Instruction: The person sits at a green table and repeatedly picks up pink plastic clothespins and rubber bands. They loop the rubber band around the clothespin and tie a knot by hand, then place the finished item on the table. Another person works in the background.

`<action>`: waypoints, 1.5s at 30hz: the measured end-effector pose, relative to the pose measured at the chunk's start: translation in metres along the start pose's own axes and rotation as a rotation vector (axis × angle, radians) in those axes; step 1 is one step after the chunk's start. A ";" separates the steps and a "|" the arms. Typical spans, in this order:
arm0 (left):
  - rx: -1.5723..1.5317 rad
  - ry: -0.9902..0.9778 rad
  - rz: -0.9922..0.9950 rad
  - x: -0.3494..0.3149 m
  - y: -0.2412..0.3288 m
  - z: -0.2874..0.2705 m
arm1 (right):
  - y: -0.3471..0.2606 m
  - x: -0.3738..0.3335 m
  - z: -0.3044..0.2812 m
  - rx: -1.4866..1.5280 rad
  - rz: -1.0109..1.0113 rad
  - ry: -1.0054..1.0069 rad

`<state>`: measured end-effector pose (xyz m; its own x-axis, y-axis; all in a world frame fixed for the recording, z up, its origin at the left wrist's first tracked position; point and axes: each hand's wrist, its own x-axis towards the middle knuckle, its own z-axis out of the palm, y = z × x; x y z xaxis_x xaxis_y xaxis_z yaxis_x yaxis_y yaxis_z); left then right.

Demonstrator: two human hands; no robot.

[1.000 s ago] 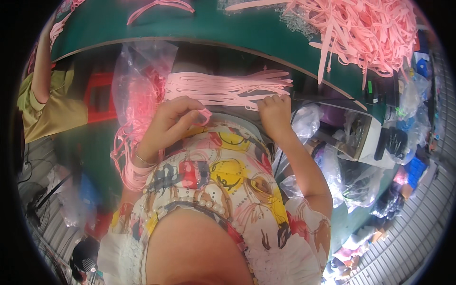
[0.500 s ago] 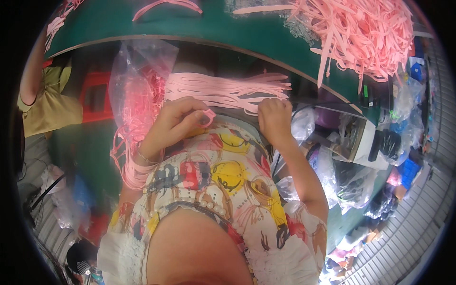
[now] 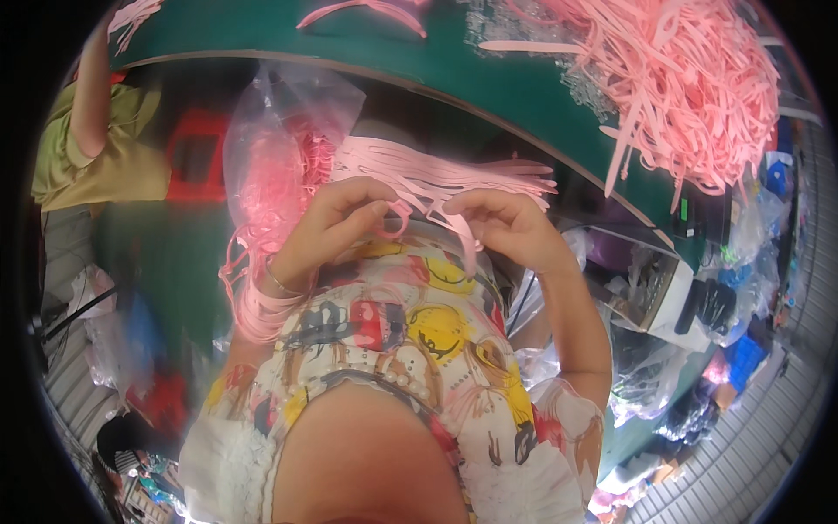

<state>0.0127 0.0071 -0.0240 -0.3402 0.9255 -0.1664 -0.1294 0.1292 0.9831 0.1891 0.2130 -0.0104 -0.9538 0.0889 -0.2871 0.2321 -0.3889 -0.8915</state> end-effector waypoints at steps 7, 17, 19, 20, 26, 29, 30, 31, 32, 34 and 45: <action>-0.211 0.077 -0.037 -0.013 0.015 -0.007 | 0.007 0.034 0.020 -0.290 -0.320 -0.138; -0.333 0.096 -0.117 -0.025 0.009 -0.015 | 0.004 0.041 0.053 -0.074 0.109 -0.026; -0.322 0.137 -0.157 -0.026 0.010 -0.018 | 0.007 0.041 0.048 -0.101 0.133 -0.007; -0.310 0.186 -0.185 -0.027 0.009 -0.020 | 0.008 0.041 0.046 -0.096 0.126 0.007; 0.046 0.349 -0.088 -0.031 0.012 -0.035 | 0.004 0.043 0.052 -0.046 0.117 0.001; -0.217 0.243 -0.142 -0.033 0.026 -0.031 | 0.005 0.047 0.052 -0.042 0.128 -0.030; -0.262 0.230 -0.162 -0.033 0.029 -0.029 | 0.006 0.048 0.052 -0.040 0.134 -0.033; -0.308 0.218 -0.181 -0.033 0.030 -0.027 | 0.005 0.048 0.053 -0.020 0.151 -0.039; -0.325 0.193 -0.192 -0.034 0.029 -0.027 | 0.004 0.048 0.055 0.000 0.168 -0.045; -0.362 0.141 -0.214 -0.035 0.025 -0.026 | 0.003 0.048 0.054 0.026 0.201 -0.074; -0.442 0.073 -0.236 -0.028 0.025 -0.023 | 0.002 0.049 0.054 0.070 0.255 -0.054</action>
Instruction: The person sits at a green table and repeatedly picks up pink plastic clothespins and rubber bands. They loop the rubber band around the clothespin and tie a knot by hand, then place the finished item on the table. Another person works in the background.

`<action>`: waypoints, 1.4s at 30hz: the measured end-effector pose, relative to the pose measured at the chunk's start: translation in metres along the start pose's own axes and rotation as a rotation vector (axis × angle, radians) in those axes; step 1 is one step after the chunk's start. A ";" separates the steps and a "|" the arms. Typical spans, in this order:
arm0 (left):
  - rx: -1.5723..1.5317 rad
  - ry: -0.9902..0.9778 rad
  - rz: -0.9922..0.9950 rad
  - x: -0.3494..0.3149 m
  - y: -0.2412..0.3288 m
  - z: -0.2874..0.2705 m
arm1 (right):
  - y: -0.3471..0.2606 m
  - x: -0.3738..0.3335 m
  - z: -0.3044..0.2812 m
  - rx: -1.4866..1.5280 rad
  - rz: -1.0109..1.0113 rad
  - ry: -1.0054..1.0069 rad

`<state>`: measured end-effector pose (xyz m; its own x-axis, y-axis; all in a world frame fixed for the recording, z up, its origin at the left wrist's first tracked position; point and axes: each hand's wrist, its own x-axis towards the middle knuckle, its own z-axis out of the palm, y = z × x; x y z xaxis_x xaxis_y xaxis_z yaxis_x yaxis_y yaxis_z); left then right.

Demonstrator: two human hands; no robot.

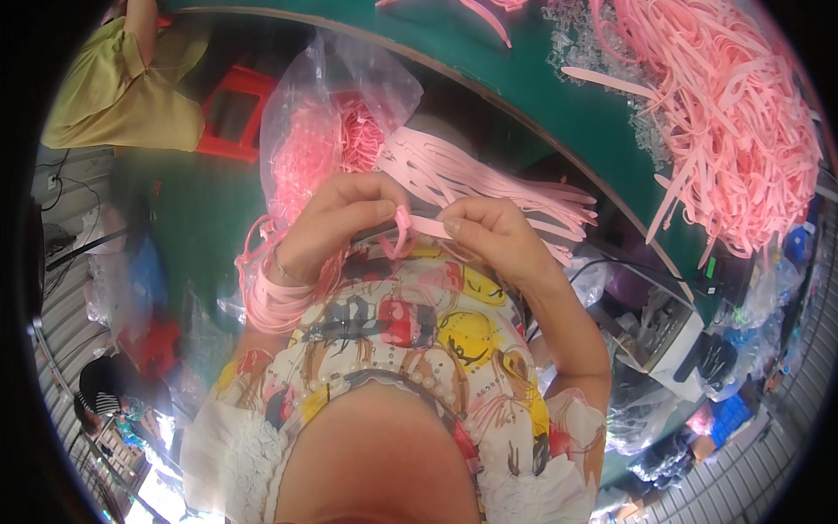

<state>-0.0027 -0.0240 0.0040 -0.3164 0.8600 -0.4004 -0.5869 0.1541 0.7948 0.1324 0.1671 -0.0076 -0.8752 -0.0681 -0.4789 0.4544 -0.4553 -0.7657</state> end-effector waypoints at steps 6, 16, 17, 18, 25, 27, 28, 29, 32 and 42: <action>0.011 -0.062 -0.031 0.004 -0.001 0.002 | 0.000 0.006 0.002 0.049 -0.034 -0.071; 0.452 0.064 0.096 0.016 -0.012 0.004 | 0.003 0.010 0.021 -1.196 -0.798 0.328; 0.515 0.073 0.145 0.019 -0.015 0.004 | 0.004 0.009 0.021 -1.166 -0.855 0.320; 0.582 0.085 0.191 0.020 -0.017 0.003 | 0.006 0.009 0.023 -1.130 -0.913 0.309; 0.574 0.084 0.084 0.015 0.000 0.004 | 0.016 0.003 0.005 -0.153 -0.435 -0.007; 0.612 0.073 0.098 0.014 -0.002 0.002 | 0.016 0.004 0.007 -0.004 -0.361 -0.069; 0.629 0.067 0.105 0.014 -0.005 0.000 | 0.017 0.005 0.008 0.062 -0.335 -0.089; 0.626 0.063 0.136 0.014 -0.011 -0.003 | 0.020 0.006 0.005 0.165 -0.287 -0.091; 0.617 0.047 0.138 0.014 -0.015 -0.009 | 0.027 0.009 0.000 0.384 -0.209 -0.119; 0.372 -0.054 -0.130 0.006 -0.006 -0.013 | 0.029 0.013 -0.006 0.440 -0.259 -0.212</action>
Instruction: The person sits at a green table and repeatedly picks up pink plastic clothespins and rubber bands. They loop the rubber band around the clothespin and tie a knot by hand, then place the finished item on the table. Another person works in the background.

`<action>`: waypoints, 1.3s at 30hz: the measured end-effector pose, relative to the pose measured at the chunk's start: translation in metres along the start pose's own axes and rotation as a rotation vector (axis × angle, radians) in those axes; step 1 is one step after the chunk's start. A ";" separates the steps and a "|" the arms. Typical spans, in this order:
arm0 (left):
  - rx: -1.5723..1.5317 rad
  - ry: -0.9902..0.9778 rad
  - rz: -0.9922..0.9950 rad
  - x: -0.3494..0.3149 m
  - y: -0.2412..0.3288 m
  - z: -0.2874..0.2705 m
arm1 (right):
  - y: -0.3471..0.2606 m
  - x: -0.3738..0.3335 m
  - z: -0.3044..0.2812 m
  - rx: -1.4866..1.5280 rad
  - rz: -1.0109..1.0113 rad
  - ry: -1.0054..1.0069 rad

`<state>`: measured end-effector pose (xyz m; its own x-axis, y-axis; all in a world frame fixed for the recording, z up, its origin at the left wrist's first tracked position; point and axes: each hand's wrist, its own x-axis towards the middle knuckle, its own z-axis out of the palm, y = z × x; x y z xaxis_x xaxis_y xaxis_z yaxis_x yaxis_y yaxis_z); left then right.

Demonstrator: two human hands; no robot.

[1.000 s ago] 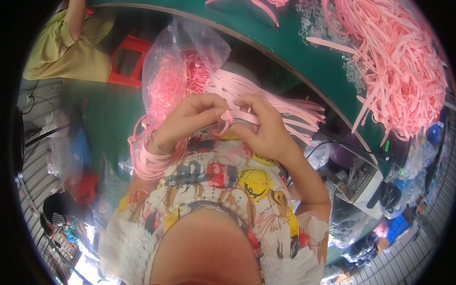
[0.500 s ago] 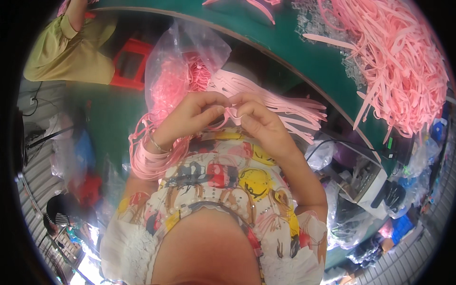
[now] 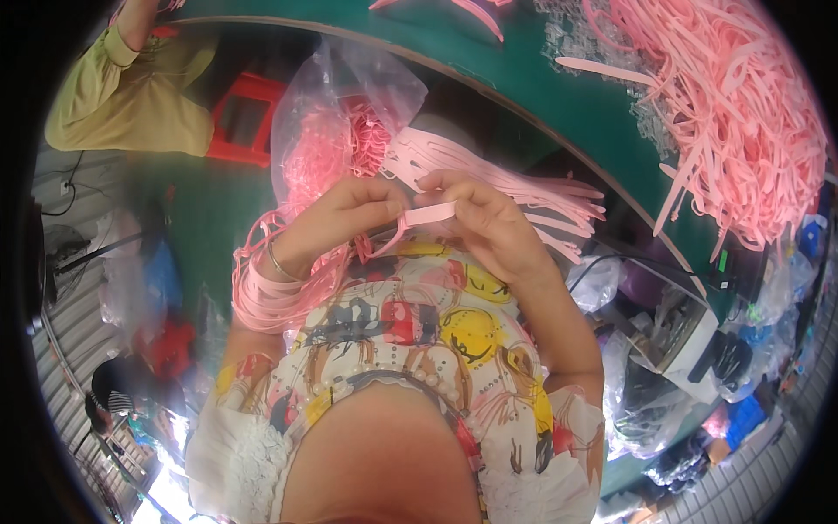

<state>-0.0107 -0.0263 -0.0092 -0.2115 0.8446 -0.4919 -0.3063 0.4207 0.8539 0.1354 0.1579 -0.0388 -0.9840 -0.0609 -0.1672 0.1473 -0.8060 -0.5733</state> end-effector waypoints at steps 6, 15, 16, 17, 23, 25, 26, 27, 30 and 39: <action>-0.064 0.058 -0.102 -0.010 0.022 0.002 | -0.007 0.007 -0.008 -0.381 -0.040 0.002; -0.019 0.162 0.021 -0.019 0.014 -0.013 | -0.023 0.015 -0.015 -1.002 -0.078 -0.028; -0.016 0.166 0.033 -0.019 0.011 -0.013 | -0.027 0.015 -0.013 -0.976 -0.100 -0.033; -0.036 0.162 0.013 -0.019 0.010 -0.013 | -0.030 0.016 -0.011 -0.949 -0.099 -0.058; -0.097 0.142 -0.051 -0.017 0.009 -0.007 | -0.037 0.013 -0.008 -0.836 -0.058 -0.099; -0.101 0.131 -0.077 -0.016 0.007 -0.007 | -0.040 0.010 -0.004 -0.805 -0.020 -0.076; -0.100 0.132 -0.081 -0.016 0.008 -0.007 | -0.041 0.010 -0.003 -0.812 -0.017 -0.080; -0.100 0.133 -0.085 -0.016 0.008 -0.005 | -0.043 0.009 -0.002 -0.820 -0.014 -0.083; -0.105 0.138 -0.080 -0.015 0.008 -0.003 | -0.043 0.009 -0.003 -0.815 -0.038 -0.094; -0.079 0.138 -0.052 -0.017 0.013 0.011 | -0.041 0.010 0.014 -1.223 -0.178 -0.015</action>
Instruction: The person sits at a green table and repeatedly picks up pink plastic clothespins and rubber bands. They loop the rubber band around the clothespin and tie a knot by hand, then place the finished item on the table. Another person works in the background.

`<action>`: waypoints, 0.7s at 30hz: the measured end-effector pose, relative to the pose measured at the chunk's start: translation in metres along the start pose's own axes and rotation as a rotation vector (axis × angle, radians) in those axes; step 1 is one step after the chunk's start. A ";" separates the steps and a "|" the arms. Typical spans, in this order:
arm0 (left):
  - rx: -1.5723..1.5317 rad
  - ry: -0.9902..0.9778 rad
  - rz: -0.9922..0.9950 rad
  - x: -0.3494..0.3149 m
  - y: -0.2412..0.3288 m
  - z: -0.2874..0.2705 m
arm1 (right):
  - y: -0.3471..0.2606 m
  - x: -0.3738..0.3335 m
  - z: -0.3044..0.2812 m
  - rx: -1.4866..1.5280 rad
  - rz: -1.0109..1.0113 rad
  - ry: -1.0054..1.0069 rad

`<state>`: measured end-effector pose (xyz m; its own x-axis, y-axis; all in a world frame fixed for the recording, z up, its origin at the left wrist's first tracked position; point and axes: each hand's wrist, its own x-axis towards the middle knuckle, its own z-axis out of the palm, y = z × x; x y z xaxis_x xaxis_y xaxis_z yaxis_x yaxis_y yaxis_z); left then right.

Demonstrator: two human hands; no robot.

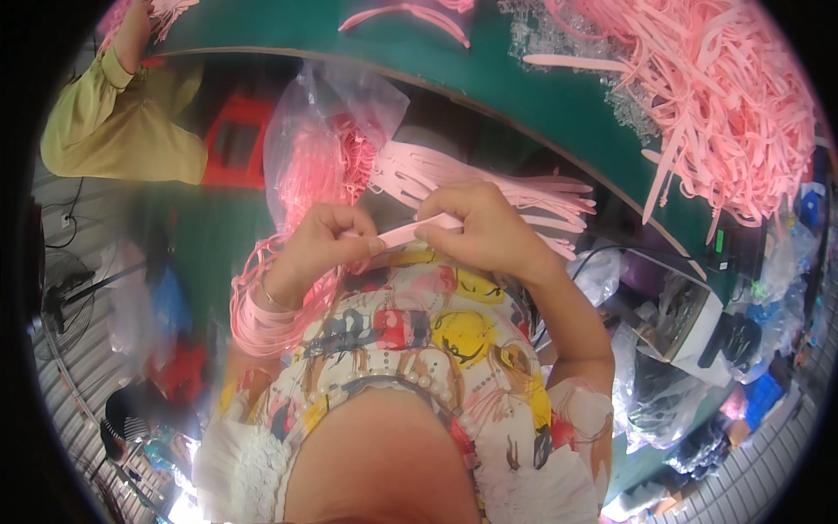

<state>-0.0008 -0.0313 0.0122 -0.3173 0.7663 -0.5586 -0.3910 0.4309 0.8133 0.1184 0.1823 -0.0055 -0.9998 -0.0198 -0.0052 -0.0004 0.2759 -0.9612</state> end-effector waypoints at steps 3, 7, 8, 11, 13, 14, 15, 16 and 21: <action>0.004 0.016 0.028 -0.002 0.000 0.004 | 0.002 -0.002 -0.001 -0.036 -0.021 0.044; -0.078 -0.045 0.043 0.002 0.000 0.004 | 0.006 -0.001 -0.005 -0.029 -0.053 0.041; -0.050 -0.056 0.075 0.005 -0.004 0.004 | 0.007 0.000 -0.007 -0.063 -0.070 0.013; 0.233 -0.011 0.310 0.015 -0.006 0.006 | 0.004 0.003 -0.015 -0.151 -0.067 -0.075; 0.409 0.048 0.471 0.020 -0.008 0.008 | 0.005 0.007 -0.020 -0.214 -0.133 -0.025; 0.458 0.071 0.529 0.023 -0.011 0.009 | 0.005 0.010 -0.023 -0.244 -0.166 -0.002; 0.506 0.088 0.589 0.027 -0.012 0.009 | -0.005 0.013 -0.030 -0.248 -0.125 0.094; 0.520 0.088 0.611 0.027 -0.011 0.011 | -0.005 0.017 -0.039 -0.361 -0.141 0.195; 0.502 0.058 0.612 0.027 -0.008 0.018 | 0.020 0.063 -0.089 -1.126 -0.225 0.672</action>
<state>0.0092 -0.0061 -0.0067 -0.4001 0.9163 0.0154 0.2996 0.1149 0.9471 0.0540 0.2722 -0.0009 -0.7916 0.2159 0.5717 0.1431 0.9750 -0.1700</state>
